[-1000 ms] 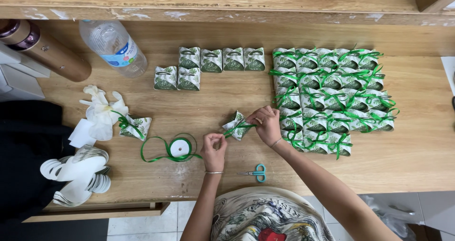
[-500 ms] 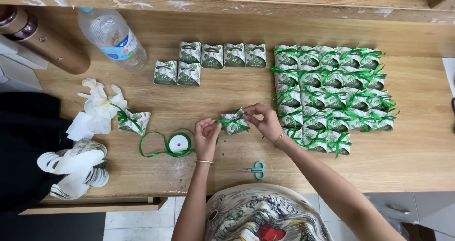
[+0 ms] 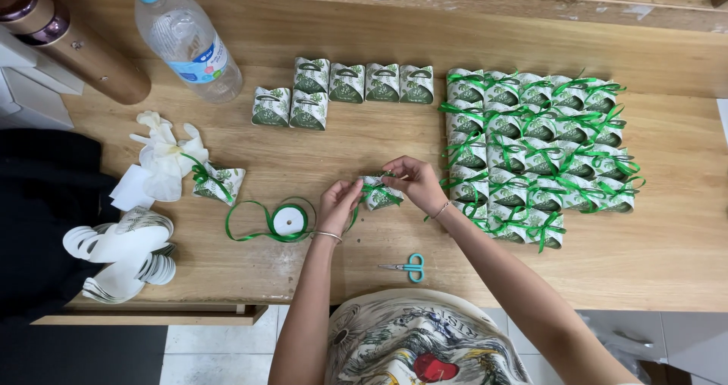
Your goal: Wrapping small decorative gift boxes with green ribbons.
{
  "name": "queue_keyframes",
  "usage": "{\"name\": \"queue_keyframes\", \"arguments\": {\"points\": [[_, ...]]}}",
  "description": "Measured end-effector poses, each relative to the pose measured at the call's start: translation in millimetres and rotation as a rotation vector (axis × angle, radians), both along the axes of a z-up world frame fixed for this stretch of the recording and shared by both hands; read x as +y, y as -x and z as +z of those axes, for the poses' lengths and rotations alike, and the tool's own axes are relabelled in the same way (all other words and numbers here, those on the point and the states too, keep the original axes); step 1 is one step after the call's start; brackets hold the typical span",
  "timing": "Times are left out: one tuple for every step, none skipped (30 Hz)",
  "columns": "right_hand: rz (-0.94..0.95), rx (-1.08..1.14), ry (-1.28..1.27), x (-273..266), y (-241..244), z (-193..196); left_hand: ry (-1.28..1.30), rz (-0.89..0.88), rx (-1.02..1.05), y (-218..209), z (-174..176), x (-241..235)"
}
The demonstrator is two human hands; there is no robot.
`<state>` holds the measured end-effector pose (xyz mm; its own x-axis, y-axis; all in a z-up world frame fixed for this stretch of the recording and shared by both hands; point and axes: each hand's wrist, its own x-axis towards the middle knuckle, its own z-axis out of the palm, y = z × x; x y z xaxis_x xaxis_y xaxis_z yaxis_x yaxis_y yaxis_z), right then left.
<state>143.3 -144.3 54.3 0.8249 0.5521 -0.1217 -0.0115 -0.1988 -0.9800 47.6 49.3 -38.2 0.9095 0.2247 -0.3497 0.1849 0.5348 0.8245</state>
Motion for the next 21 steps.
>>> {"name": "queue_keyframes", "arguments": {"points": [[0.0, 0.0, 0.0, 1.3, -2.1, -0.5, 0.0, 0.0, 0.0, -1.2, 4.5, -2.1], [0.008, 0.019, -0.024, 2.5, -3.9, -1.1, 0.036, -0.006, -0.006, -2.0, 8.8, -4.4], [0.016, 0.037, -0.047, 3.7, -5.7, -1.8, 0.072, -0.012, -0.012, -2.8, 13.1, -6.7], [0.016, 0.038, -0.046, 5.5, -7.4, -0.3, 0.073, -0.013, -0.012, -4.3, 15.1, -8.2], [0.017, 0.106, -0.069, 7.2, -9.0, 1.3, 0.131, -0.003, 0.006, -5.7, 17.0, -9.7], [0.018, 0.175, -0.092, 8.9, -10.8, 2.8, 0.189, 0.007, 0.025, -7.2, 19.0, -11.4], [0.017, 0.175, -0.091, 9.0, -12.2, 2.4, 0.19, 0.007, 0.025, -7.7, 14.7, -11.6], [0.026, 0.215, -0.102, 10.0, -14.2, 2.1, 0.238, 0.013, 0.029, -8.6, 10.6, -11.0], [0.035, 0.255, -0.114, 11.1, -16.1, 1.9, 0.286, 0.018, 0.032, -9.5, 6.6, -10.3], [0.035, 0.255, -0.113, 11.1, -17.4, 3.0, 0.286, 0.018, 0.032, -9.2, -1.1, -9.4], [0.044, 0.259, -0.107, 11.0, -18.8, 3.9, 0.313, 0.013, 0.005, -9.0, -8.9, -8.4], [0.053, 0.265, -0.101, 10.8, -19.6, 4.7, 0.339, 0.007, -0.021, -8.1, -16.8, -7.7], [0.053, 0.266, -0.101, 10.5, -19.7, 4.3, 0.34, 0.007, -0.02, -7.1, -20.0, -7.0], [0.055, 0.275, -0.085, 10.2, -20.1, 3.9, 0.315, -0.003, -0.031, -6.8, -23.1, -6.2], [0.057, 0.283, -0.069, 9.8, -20.5, 3.6, 0.29, -0.013, -0.042, -6.4, -26.2, -5.4], [0.056, 0.284, -0.069, 9.3, -20.7, 3.6, 0.291, -0.013, -0.041, -5.8, -24.8, -4.2], [0.059, 0.293, -0.066, 8.8, -20.8, 3.6, 0.254, -0.036, -0.02, -5.1, -23.3, -2.9], [0.062, 0.301, -0.063, 8.8, -21.4, 3.6, 0.216, -0.058, 0.0, -5.0, -21.8, -1.2], [0.062, 0.3, -0.064, 8.5, -22.4, 1.8, 0.216, -0.059, 0.0, -3.4, -17.6, 2.1], [0.064, 0.311, -0.07, 7.7, -23.4, 0.2, 0.173, -0.111, -0.002, -2.1, -13.4, 4.8], [0.065, 0.322, -0.077, 6.8, -24.4, -1.4, 0.129, -0.163, -0.004, -0.6, -9.2, 7.4]]}}
